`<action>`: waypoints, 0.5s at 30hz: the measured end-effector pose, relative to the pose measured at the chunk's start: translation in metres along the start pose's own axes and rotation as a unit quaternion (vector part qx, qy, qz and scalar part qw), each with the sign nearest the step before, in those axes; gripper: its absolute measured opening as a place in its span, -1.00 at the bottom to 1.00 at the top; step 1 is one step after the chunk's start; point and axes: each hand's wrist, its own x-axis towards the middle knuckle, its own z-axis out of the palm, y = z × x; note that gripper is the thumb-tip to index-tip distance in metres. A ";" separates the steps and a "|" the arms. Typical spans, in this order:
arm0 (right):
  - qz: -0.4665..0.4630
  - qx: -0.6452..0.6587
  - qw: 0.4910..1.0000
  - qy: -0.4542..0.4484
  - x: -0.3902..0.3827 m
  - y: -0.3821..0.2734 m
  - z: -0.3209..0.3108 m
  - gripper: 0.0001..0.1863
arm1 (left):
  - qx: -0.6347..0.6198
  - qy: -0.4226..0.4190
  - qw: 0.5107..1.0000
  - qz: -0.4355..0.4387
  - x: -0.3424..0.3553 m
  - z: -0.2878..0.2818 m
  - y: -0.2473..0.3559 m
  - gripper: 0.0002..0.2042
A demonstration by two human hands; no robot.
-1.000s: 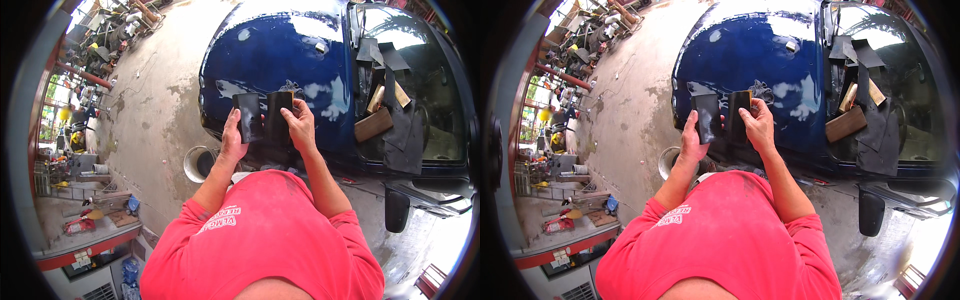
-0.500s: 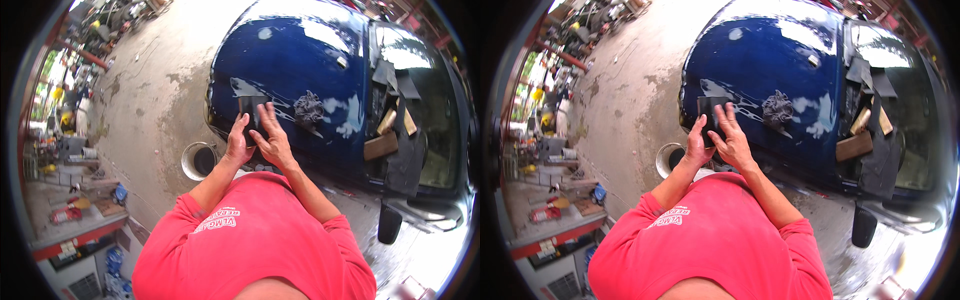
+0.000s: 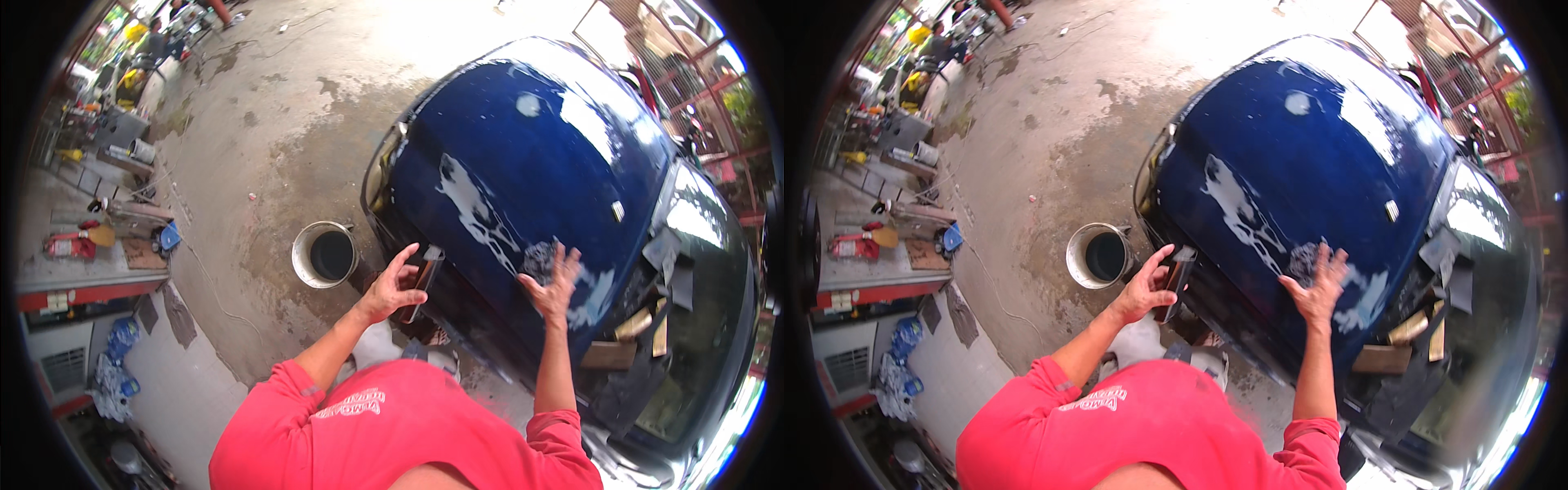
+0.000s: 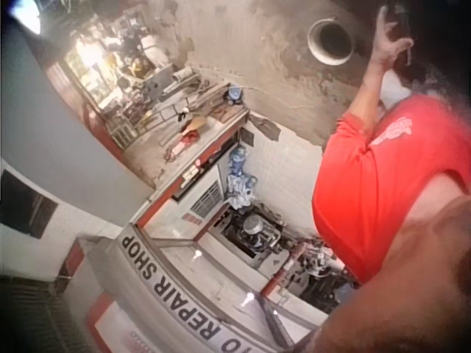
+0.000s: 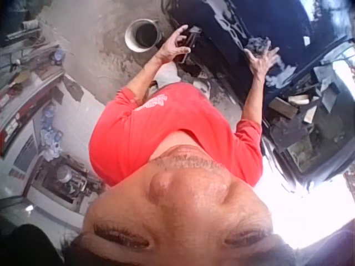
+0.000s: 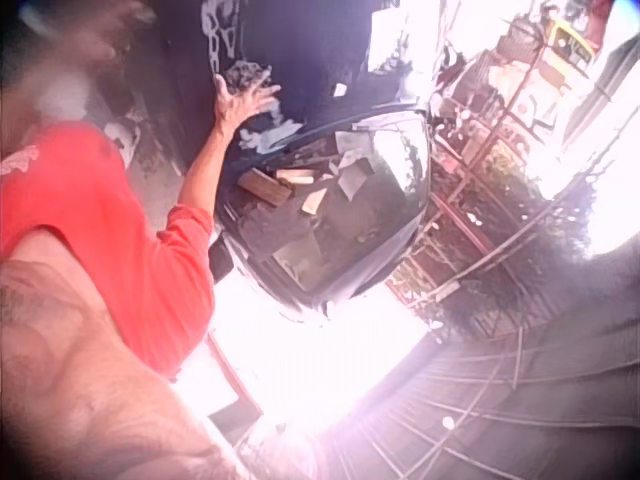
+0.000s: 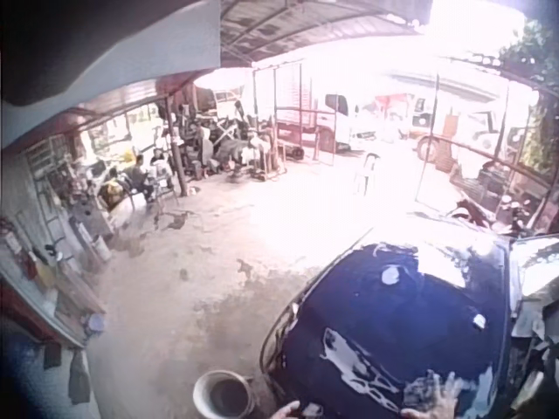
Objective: The person sands the hood of a blue car using a sanding block and a cloth, repeatedly dipping the block into a bucket of water and wiping the surface. The person works across different areas of the hood, occasionally switching hands and adjusting the sanding block.
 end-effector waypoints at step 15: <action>0.117 0.490 0.793 -0.344 0.017 -0.277 0.308 -0.52 | -0.305 0.188 0.933 0.015 0.037 -0.175 -0.029 -0.28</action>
